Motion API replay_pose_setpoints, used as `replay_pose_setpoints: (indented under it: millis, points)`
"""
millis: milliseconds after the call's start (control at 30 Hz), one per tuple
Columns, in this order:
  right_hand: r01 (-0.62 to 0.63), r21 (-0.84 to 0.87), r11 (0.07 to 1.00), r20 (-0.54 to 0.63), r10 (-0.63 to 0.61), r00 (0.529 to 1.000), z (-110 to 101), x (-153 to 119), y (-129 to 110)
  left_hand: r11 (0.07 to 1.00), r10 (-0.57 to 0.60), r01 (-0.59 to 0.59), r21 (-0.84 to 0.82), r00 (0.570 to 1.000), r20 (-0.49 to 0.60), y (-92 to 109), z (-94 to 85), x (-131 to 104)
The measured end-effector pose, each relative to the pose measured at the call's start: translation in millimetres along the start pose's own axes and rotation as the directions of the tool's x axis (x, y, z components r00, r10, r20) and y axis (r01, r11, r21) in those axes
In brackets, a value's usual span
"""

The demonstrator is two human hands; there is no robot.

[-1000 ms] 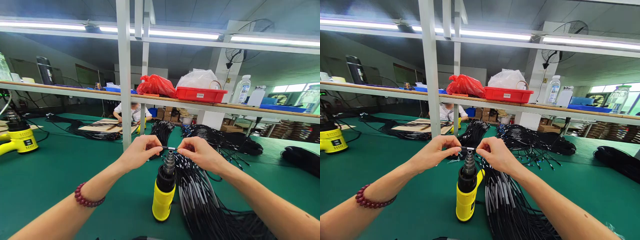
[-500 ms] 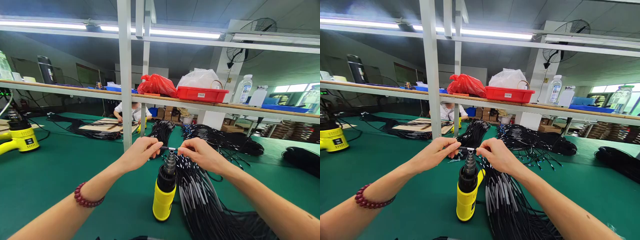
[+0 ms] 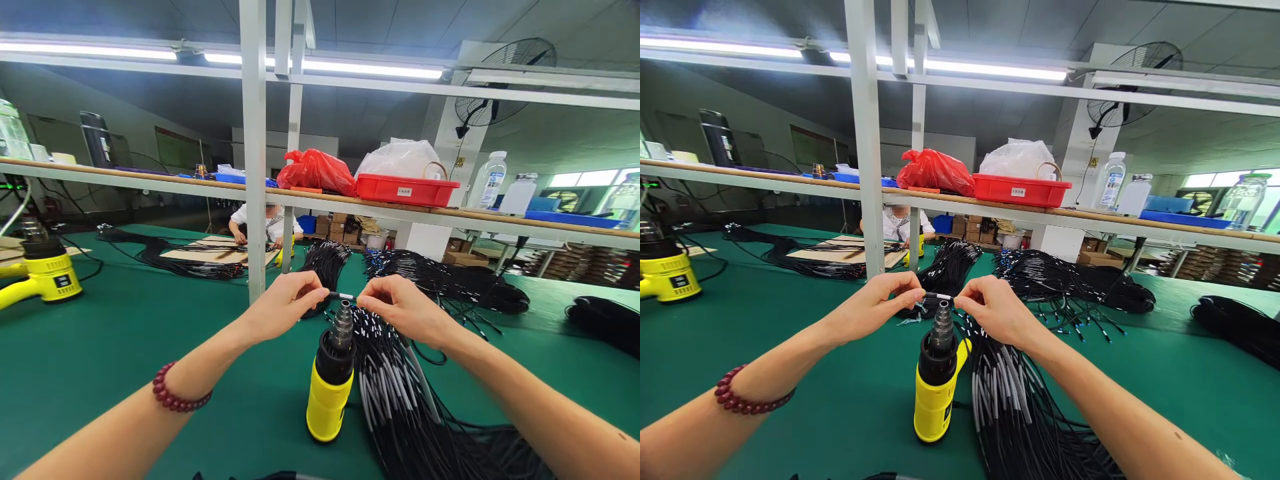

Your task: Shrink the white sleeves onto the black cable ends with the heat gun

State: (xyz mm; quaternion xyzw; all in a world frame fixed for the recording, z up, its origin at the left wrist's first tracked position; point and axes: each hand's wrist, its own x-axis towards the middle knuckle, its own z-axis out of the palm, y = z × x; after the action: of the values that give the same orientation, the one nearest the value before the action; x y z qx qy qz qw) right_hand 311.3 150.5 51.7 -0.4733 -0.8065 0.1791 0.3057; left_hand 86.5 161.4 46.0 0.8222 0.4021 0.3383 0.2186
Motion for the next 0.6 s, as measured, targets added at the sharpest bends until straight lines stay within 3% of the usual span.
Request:
replay_pose_setpoints:
  millis: [133,367,600]
  points:
    - [0.007,-0.023,1.000,0.081,-0.005,0.997,-4.1,-1.4,-0.2,1.000,-0.027,0.027,0.008,0.999,0.047,0.2,1.4,-0.1]
    - [0.019,0.030,0.999,0.012,-0.019,1.000,0.6,-0.2,1.5,0.999,-0.018,0.018,-0.030,1.000,0.009,-0.8,0.7,-0.5]
    - [-0.012,0.005,1.000,0.098,0.012,0.995,-5.1,-4.6,0.0,0.999,-0.029,0.029,-0.042,1.000,-0.001,2.8,0.6,1.2]
